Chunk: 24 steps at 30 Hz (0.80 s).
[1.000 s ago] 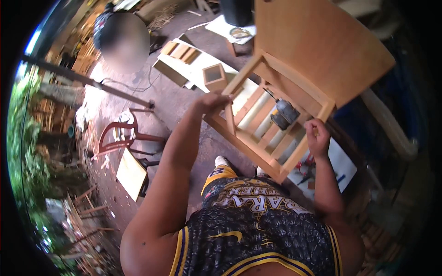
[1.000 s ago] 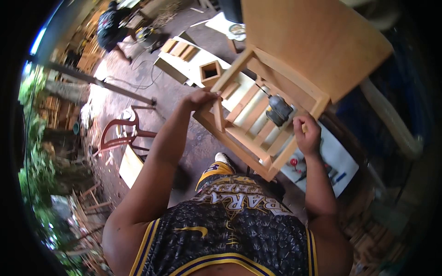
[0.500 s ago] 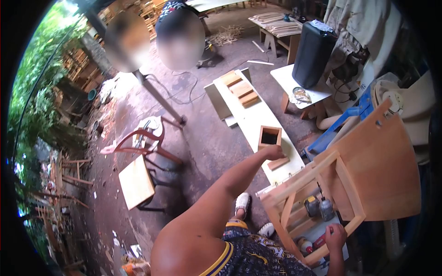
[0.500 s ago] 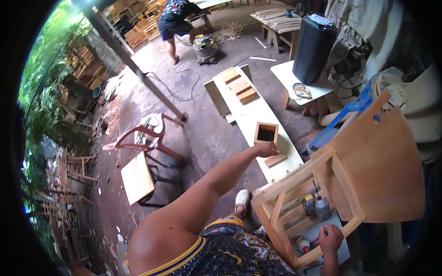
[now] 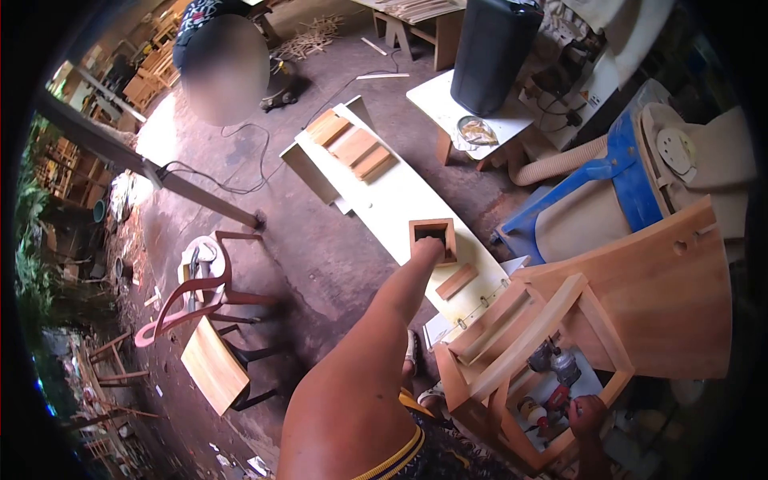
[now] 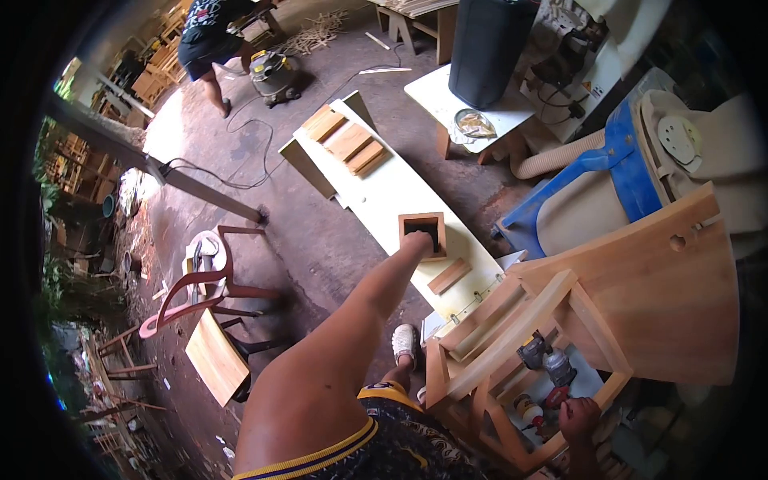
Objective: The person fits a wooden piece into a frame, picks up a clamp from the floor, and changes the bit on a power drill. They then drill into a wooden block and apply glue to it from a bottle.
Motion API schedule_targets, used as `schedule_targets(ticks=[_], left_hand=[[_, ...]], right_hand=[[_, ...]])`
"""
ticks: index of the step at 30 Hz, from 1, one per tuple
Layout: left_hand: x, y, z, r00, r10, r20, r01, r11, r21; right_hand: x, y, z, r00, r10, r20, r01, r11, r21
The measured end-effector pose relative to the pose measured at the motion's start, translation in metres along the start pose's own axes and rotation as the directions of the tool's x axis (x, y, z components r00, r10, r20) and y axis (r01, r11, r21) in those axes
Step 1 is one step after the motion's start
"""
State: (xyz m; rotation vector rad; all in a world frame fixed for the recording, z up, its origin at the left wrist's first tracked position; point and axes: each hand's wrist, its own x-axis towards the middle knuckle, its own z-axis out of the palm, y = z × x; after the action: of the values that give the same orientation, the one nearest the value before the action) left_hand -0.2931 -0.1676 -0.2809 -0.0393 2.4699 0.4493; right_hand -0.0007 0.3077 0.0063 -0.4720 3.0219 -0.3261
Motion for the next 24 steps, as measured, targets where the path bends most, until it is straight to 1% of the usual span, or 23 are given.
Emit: schedule_targets(ticks=[1, 2, 3, 4, 6, 7, 10, 12, 13, 14, 16, 18, 19, 20, 21, 24], left_hand=[[-0.007, 0.006, -0.007, 0.997, -0.059, -0.057, 0.062, 0.997, 0.043], [-0.009, 0.009, -0.01, 0.987, -0.114, -0.112, 0.124, 0.989, 0.084], [-0.007, 0.011, -0.013, 0.986, -0.147, -0.083, 0.152, 0.986, 0.061], [-0.005, 0.012, -0.019, 0.988, -0.131, -0.08, 0.137, 0.988, 0.068], [-0.007, 0.016, -0.033, 1.0, -0.026, 0.017, 0.022, 0.978, 0.208], [0.003, 0.009, -0.02, 0.999, 0.027, -0.034, -0.016, 0.96, 0.28], [0.008, 0.001, -0.013, 0.999, 0.036, -0.015, -0.03, 0.957, 0.289], [0.025, -0.01, 0.005, 0.993, 0.094, -0.075, -0.066, 0.947, 0.313], [0.015, -0.008, -0.006, 0.991, 0.12, -0.059, -0.093, 0.937, 0.338], [0.018, -0.012, -0.004, 0.993, 0.106, -0.054, -0.083, 0.941, 0.327], [0.018, -0.013, 0.001, 0.993, 0.062, -0.096, -0.03, 0.953, 0.302], [0.016, -0.014, 0.004, 0.993, 0.081, -0.089, -0.052, 0.954, 0.295], [0.014, -0.013, 0.004, 0.992, 0.069, -0.102, -0.042, 0.967, 0.25], [0.012, -0.014, 0.0, 0.991, 0.056, -0.121, -0.03, 0.978, 0.206], [0.009, -0.015, 0.003, 0.974, 0.082, -0.21, -0.037, 0.977, 0.208], [-0.004, -0.013, -0.004, 0.966, 0.098, -0.239, -0.056, 0.982, 0.179]], right_hand=[[0.003, 0.001, -0.001, 1.0, 0.016, -0.007, -0.016, 1.0, -0.002], [0.003, 0.0, -0.003, 0.999, 0.017, 0.036, -0.017, 1.0, -0.008], [0.003, -0.002, -0.005, 0.997, 0.017, 0.079, -0.016, 1.0, -0.015], [0.003, -0.003, -0.004, 0.997, 0.034, 0.074, -0.032, 0.999, -0.019], [0.007, -0.004, -0.004, 0.999, -0.019, 0.045, 0.019, 1.0, -0.013], [0.007, -0.003, -0.001, 0.999, -0.021, 0.045, 0.022, 1.0, -0.019], [0.003, 0.001, 0.0, 0.997, -0.024, 0.072, 0.028, 0.998, -0.055], [0.003, 0.001, -0.001, 0.993, -0.023, 0.112, 0.029, 0.998, -0.06], [0.001, 0.003, -0.002, 0.995, -0.026, 0.098, 0.033, 0.997, -0.073], [-0.001, 0.005, 0.0, 0.995, -0.03, 0.098, 0.038, 0.996, -0.084], [0.0, 0.007, 0.004, 0.995, -0.05, 0.091, 0.058, 0.994, -0.093], [-0.001, 0.006, 0.003, 0.993, -0.022, 0.112, 0.033, 0.995, -0.094], [-0.001, 0.005, 0.002, 0.992, -0.022, 0.124, 0.034, 0.995, -0.095], [0.0, 0.005, 0.002, 0.993, -0.029, 0.115, 0.041, 0.994, -0.097], [-0.001, 0.005, 0.002, 0.995, -0.036, 0.093, 0.043, 0.996, -0.074], [-0.003, -0.001, 0.0, 0.998, -0.042, 0.054, 0.045, 0.998, -0.041]])
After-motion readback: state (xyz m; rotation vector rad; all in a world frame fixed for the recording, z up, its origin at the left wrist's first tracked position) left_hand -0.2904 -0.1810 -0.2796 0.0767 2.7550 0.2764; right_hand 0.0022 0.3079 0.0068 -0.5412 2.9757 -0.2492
